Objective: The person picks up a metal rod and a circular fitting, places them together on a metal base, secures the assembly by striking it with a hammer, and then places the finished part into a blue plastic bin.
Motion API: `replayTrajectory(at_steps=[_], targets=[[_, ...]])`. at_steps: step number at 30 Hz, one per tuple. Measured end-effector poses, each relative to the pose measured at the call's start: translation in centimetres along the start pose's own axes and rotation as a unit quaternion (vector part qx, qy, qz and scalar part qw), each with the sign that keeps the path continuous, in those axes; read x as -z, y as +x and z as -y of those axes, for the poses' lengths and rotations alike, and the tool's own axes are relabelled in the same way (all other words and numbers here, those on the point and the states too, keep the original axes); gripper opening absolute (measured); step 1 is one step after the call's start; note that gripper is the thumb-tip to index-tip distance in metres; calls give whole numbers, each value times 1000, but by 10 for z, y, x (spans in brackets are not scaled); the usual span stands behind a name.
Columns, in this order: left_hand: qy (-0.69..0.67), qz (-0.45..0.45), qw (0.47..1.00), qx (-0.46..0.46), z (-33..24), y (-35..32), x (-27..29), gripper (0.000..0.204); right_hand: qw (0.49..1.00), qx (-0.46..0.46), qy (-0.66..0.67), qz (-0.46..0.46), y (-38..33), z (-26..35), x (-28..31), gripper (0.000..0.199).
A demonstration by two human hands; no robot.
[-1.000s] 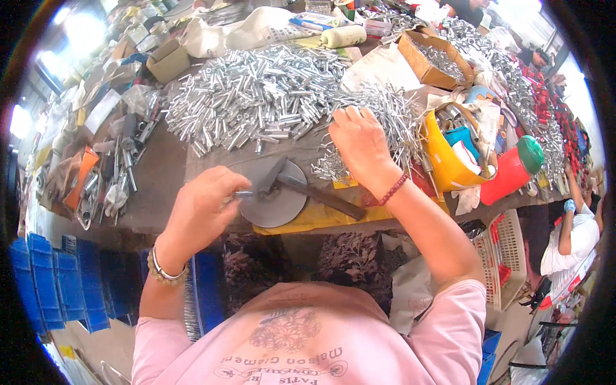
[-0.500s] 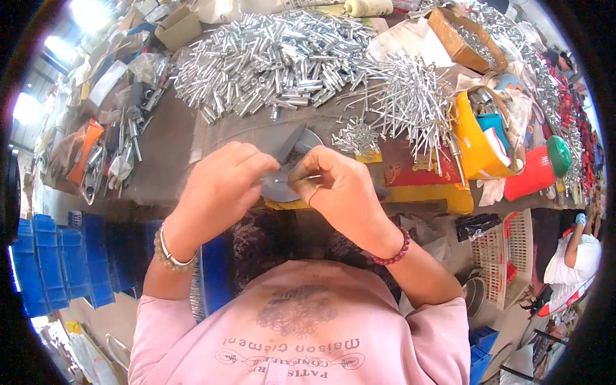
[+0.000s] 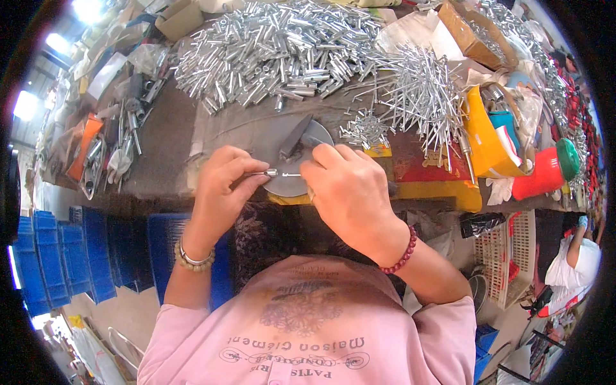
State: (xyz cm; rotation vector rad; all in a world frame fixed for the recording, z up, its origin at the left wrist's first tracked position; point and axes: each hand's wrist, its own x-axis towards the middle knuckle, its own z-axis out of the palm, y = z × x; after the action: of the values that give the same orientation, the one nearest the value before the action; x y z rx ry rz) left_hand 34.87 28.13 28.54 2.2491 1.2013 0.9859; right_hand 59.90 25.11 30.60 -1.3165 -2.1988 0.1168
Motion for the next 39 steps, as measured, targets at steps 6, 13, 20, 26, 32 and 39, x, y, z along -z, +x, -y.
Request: replayTrajectory(at_steps=[6,13,20,26,32,39], targets=[[-20,-16,1000,11,0,-6,-2,16,999,29,-40,-13,1,0,0,10],[-32,25,998,46,-4,-5,1,17,1000,20,-3,-12,0,-7,-3,13],[-51,7,997,59,-5,-8,-3,16,1000,17,17,-5,2,-11,-4,8],[-69,-8,996,50,-3,-10,-7,17,999,41,32,-1,6,-14,-5,8],[-75,-4,996,46,-1,-9,-10,15,998,67,17,-7,9,-12,-13,8],[-61,-7,996,58,-4,-13,-8,15,995,-33,5,-90,17,-47,16,8]])
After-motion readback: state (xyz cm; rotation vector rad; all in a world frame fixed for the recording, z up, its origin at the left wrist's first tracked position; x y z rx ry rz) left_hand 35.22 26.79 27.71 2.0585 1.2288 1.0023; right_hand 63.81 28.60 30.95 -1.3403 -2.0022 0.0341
